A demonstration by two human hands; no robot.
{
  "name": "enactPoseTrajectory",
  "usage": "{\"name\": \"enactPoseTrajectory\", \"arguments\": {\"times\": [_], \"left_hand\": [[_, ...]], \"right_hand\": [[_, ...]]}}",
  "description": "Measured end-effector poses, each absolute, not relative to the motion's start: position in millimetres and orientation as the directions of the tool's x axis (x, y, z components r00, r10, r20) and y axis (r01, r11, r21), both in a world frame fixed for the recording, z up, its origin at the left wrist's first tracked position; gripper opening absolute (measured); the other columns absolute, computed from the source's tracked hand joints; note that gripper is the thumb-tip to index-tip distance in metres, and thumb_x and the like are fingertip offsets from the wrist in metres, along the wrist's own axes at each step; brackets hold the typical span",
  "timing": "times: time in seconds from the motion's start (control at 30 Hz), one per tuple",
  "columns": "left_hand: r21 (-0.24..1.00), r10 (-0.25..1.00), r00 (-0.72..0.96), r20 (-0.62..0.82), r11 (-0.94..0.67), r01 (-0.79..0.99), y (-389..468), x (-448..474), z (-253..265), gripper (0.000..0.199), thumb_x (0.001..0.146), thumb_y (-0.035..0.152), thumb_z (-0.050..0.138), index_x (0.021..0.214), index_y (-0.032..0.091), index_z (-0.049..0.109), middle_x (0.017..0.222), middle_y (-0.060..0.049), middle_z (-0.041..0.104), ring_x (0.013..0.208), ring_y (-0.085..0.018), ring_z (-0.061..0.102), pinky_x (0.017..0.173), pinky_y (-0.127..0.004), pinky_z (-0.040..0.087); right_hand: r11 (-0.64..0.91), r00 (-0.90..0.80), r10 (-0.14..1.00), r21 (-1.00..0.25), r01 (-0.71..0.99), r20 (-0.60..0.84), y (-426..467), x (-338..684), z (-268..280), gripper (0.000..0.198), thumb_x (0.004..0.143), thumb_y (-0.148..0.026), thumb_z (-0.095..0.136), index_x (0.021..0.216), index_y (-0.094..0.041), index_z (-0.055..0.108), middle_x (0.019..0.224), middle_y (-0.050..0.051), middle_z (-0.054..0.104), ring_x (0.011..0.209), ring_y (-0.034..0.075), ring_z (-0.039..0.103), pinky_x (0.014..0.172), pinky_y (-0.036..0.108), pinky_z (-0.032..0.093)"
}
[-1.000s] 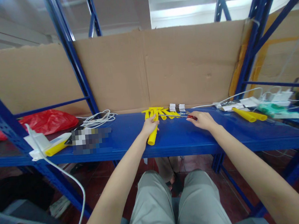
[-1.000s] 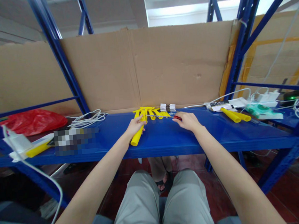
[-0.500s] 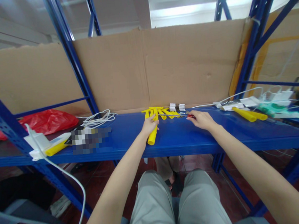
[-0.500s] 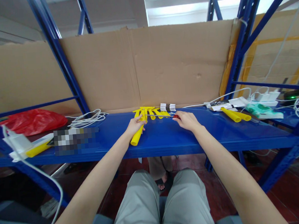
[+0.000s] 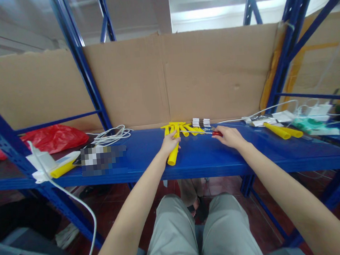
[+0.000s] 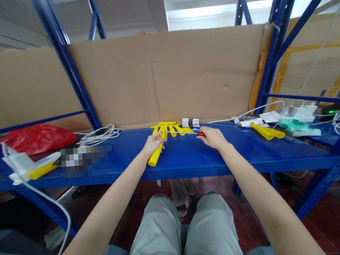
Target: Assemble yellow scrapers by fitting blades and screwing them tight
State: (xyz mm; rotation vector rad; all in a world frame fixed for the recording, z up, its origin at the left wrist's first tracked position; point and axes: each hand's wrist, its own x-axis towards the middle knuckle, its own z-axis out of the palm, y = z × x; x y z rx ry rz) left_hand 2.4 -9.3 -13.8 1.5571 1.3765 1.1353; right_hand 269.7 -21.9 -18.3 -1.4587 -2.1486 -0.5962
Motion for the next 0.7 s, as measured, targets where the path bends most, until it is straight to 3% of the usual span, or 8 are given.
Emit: {"name": "enactPoseTrajectory", "arguments": {"times": [0.2,0.37,0.53,0.7], "left_hand": [[0.941,0.990,0.021,0.137,-0.137,0.311,-9.6,2.1,-13.7,0.067,0.081,0.010,0.055,0.145,0.012,0.037,0.095,-0.011,0.069,0.040,-0.006,0.053,0.039,-0.018,0.044],[0.945,0.991,0.009,0.134,-0.131,0.300,-7.4,1.8,-14.8,0.069,0.079,0.011,0.057,0.145,0.015,0.037,0.098,-0.010,0.069,0.042,-0.006,0.055,0.041,-0.019,0.046],[0.938,0.991,0.024,0.131,-0.132,0.321,-9.9,2.5,-12.7,0.066,0.081,0.010,0.055,0.145,0.013,0.039,0.093,-0.010,0.069,0.042,-0.007,0.054,0.041,-0.019,0.046],[0.944,0.991,0.027,0.134,-0.136,0.300,-9.4,2.8,-12.6,0.067,0.081,0.009,0.055,0.145,0.012,0.037,0.098,-0.011,0.068,0.040,-0.006,0.053,0.039,-0.019,0.044]], "right_hand": [[0.353,-0.324,0.759,0.060,0.934,0.566,-21.5,268.1,-20.3,0.021,0.093,-0.034,0.045,0.095,-0.019,0.060,0.095,0.011,0.072,0.084,0.024,0.067,0.067,0.030,0.044],[0.363,-0.285,0.757,-0.015,0.932,0.588,-18.5,269.5,-22.8,0.024,0.087,-0.037,0.054,0.105,-0.021,0.054,0.094,0.009,0.072,0.083,0.024,0.068,0.064,0.029,0.045],[0.337,-0.299,0.753,0.047,0.940,0.586,-17.0,272.0,-21.5,0.014,0.084,-0.025,0.052,0.098,-0.022,0.055,0.082,0.006,0.070,0.072,0.022,0.066,0.057,0.027,0.039],[0.356,-0.338,0.715,0.097,0.929,0.612,-18.4,273.0,-20.3,0.011,0.087,-0.028,0.051,0.090,-0.022,0.059,0.085,0.007,0.070,0.075,0.022,0.064,0.058,0.028,0.039]]}}
